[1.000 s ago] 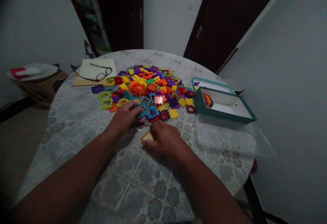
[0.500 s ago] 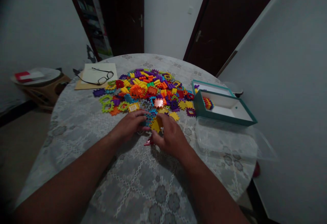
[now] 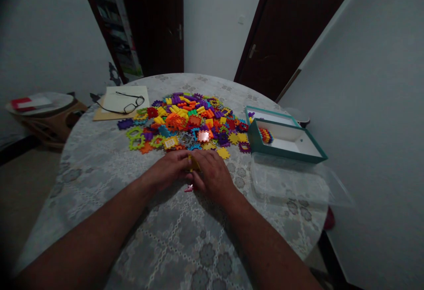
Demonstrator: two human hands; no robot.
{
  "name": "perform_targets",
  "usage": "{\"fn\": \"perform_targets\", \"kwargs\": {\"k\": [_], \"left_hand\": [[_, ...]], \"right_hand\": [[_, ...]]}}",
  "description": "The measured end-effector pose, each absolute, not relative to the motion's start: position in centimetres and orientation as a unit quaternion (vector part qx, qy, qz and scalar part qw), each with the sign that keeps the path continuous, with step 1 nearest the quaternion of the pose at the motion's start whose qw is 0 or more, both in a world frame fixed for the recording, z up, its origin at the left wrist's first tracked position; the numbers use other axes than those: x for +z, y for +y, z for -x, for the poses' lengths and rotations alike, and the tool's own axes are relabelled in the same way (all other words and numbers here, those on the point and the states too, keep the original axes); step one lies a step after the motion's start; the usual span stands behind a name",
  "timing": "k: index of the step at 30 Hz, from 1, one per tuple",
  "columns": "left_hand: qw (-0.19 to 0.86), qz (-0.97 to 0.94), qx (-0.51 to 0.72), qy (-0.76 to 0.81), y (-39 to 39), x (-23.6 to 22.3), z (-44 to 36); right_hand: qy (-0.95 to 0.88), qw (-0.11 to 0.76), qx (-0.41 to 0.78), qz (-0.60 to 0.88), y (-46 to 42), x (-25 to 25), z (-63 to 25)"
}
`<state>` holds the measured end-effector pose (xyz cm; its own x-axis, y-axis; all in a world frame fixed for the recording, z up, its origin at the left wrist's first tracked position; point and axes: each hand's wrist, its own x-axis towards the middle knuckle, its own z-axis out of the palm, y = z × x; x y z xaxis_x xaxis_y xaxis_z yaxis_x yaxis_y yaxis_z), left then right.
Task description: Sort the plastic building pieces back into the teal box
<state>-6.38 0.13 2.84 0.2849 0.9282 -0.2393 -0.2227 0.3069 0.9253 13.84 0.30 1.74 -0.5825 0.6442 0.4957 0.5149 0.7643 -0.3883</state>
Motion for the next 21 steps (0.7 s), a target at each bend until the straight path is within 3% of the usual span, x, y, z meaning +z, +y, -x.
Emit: {"fn": "perform_targets", "kwargs": {"k": [6, 12, 21], "left_hand": [[0.660, -0.358, 0.472, 0.462, 0.7, 3.0, 6.3], [0.649, -0.311, 0.504, 0.478, 1.1, 2.8, 6.3], [0.654, -0.309, 0.507, 0.469, 1.0, 2.2, 6.4]], "right_hand": [[-0.782, 0.400, 0.098, 0.468, 2.2, 0.5, -15.5], [-0.747, 0.291, 0.111, 0.587, 4.2, -1.4, -17.0], [-0.709, 0.302, 0.161, 0.616, 5.1, -2.1, -17.0]]}}
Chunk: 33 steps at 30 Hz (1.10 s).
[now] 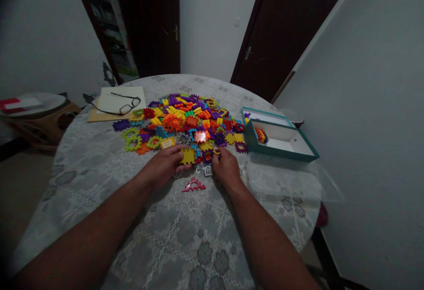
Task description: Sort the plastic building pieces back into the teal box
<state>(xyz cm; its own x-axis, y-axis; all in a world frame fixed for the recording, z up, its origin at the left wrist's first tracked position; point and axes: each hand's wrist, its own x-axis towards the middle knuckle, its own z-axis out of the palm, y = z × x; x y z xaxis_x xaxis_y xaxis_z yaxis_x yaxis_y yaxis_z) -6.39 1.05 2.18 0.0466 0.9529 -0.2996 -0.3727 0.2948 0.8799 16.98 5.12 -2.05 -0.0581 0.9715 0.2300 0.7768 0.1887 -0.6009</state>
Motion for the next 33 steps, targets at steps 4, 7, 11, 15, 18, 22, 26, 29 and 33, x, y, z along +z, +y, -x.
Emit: {"fn": "perform_targets", "kwargs": {"k": [4, 7, 11, 15, 18, 22, 26, 29, 33], "left_hand": [[0.653, -0.316, 0.503, 0.469, 1.0, 2.2, 6.4], [0.652, -0.313, 0.497, 0.480, 1.0, 2.3, 6.3], [0.653, -0.312, 0.493, 0.483, 1.0, 2.5, 6.2], [0.648, -0.321, 0.493, 0.483, 1.1, 2.3, 6.3], [0.638, -0.334, 0.498, 0.483, 1.1, 2.1, 6.3], [0.638, -0.347, 0.498, 0.473, 1.0, 2.3, 6.2], [0.647, -0.342, 0.494, 0.471, 0.7, 2.6, 6.1], [0.651, -0.365, 0.492, 0.448, 0.6, 2.6, 6.1], [0.640, -0.381, 0.487, 0.456, 0.7, 2.4, 6.0]], "right_hand": [[-0.722, 0.278, 0.146, 0.616, 5.0, -1.7, -16.5], [-0.726, 0.259, 0.129, 0.624, 4.9, -1.6, -16.1], [-0.698, 0.321, 0.179, 0.614, 5.0, -1.4, -16.5], [-0.632, 0.419, 0.297, 0.581, 4.6, -0.6, -16.5], [-0.571, 0.427, 0.460, 0.529, 3.4, 0.2, -15.2], [-0.569, 0.417, 0.509, 0.493, 1.9, 0.2, -13.1], [-0.597, 0.428, 0.443, 0.513, 1.7, -0.5, -12.2], [-0.601, 0.421, 0.424, 0.530, 1.9, -0.6, -12.1], [-0.643, 0.399, 0.383, 0.529, 2.2, 0.3, -13.2]]}}
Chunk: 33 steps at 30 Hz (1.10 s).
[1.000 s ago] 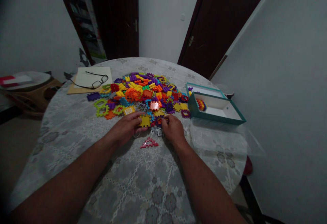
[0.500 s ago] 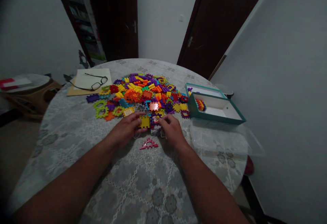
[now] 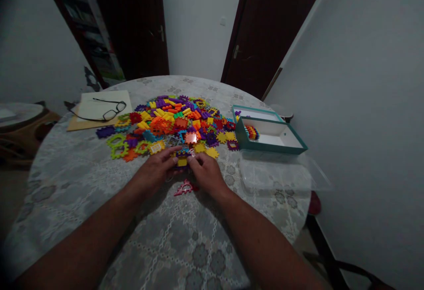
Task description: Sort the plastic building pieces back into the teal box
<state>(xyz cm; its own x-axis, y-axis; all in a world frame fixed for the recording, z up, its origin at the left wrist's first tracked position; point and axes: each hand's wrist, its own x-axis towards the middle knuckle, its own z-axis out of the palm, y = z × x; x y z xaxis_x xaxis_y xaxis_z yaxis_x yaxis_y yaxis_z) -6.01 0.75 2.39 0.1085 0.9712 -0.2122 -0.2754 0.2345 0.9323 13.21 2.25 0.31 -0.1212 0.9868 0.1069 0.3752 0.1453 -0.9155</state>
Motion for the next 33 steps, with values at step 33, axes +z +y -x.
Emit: {"fn": "perform_targets", "kwargs": {"k": [33], "left_hand": [[0.634, -0.375, 0.497, 0.458, 0.6, 2.2, 6.1]], "right_hand": [[-0.854, 0.394, 0.123, 0.316, 1.5, 0.1, -14.1]]}}
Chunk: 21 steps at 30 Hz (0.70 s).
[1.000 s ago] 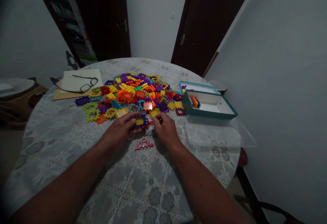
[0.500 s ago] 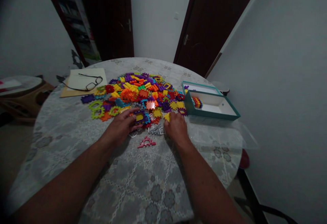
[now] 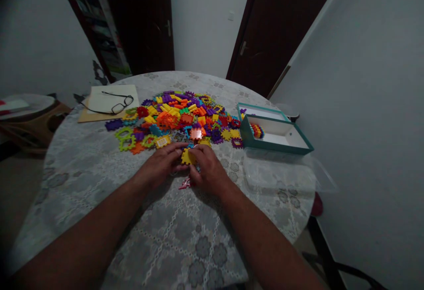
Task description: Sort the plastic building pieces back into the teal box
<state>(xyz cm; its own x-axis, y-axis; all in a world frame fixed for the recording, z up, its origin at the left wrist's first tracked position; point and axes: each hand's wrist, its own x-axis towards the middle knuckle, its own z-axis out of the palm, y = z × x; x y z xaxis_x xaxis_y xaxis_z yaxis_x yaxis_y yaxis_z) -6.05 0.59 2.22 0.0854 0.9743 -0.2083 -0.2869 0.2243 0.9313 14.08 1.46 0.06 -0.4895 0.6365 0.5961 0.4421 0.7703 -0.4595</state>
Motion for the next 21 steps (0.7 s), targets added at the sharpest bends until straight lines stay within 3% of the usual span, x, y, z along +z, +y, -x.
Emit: {"fn": "perform_targets", "kwargs": {"k": [9, 14, 21], "left_hand": [[0.574, -0.467, 0.483, 0.467, 0.8, 1.6, 6.4], [0.569, -0.407, 0.527, 0.483, 1.2, 1.8, 6.5], [0.542, -0.292, 0.620, 0.487, 1.9, 3.4, 7.4]], "right_hand": [[-0.853, 0.409, 0.104, 0.307, 1.3, -0.5, -13.3], [-0.823, 0.432, 0.091, 0.357, 1.9, -0.9, -13.6], [-0.826, 0.337, 0.008, 0.452, 2.8, -1.6, -13.4]]}}
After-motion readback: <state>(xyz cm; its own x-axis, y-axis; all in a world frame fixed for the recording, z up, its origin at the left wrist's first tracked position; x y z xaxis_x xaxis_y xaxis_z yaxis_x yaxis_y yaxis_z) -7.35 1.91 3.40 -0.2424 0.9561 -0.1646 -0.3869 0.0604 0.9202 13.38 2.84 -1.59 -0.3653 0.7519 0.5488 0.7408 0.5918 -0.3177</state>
